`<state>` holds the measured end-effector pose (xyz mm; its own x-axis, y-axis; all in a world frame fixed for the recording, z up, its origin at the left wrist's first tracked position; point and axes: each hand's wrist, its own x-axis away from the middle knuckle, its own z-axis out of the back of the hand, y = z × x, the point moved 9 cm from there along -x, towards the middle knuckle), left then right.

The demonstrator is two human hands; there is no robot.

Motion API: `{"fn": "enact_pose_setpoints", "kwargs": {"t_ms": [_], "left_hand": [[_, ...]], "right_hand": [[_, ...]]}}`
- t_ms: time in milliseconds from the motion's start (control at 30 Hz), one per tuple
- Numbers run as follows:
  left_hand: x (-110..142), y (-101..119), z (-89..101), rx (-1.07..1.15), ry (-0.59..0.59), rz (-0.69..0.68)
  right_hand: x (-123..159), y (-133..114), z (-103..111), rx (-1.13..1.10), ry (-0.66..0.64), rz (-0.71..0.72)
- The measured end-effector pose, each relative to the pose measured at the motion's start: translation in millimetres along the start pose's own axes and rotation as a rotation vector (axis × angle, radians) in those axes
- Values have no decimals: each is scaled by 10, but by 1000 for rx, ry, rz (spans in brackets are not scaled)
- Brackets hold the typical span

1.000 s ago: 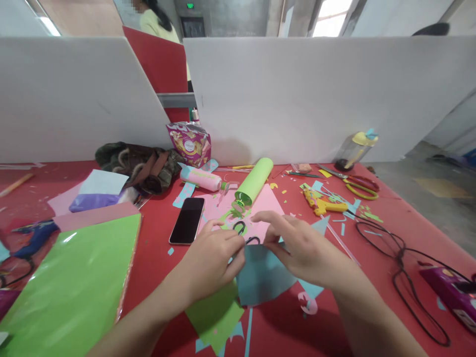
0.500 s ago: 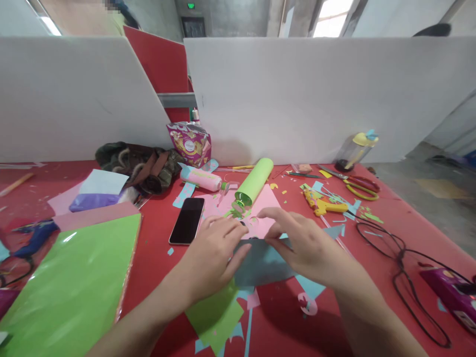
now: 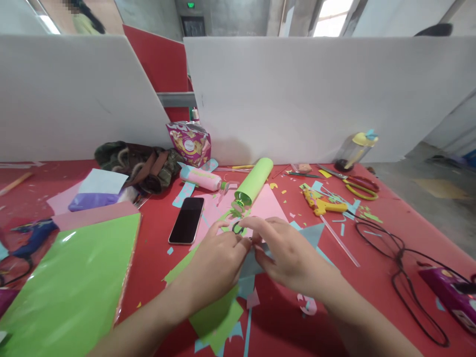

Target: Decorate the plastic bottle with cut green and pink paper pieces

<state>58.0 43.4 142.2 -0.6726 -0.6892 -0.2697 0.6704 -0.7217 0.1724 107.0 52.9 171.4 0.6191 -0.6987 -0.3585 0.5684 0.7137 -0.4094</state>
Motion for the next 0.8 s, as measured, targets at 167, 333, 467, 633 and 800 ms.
{"fn": "enact_pose_setpoints", "kwargs": {"t_ms": [167,333,467,633,800], "left_hand": [[-14,26,92,-30,62,0],[-6,-63,154,-67,84,44],[52,-230,315,-107,186,94],[128,-426,476,-125,209,159],[144,-493,494,-37,120,147]], "right_hand": [[5,70,17,-18,2,-48],[31,198,103,-15,11,-116],[72,358,216,-10,-2,-211],[116,490,387,65,46,-268],[138,468,445,72,85,-237]]}}
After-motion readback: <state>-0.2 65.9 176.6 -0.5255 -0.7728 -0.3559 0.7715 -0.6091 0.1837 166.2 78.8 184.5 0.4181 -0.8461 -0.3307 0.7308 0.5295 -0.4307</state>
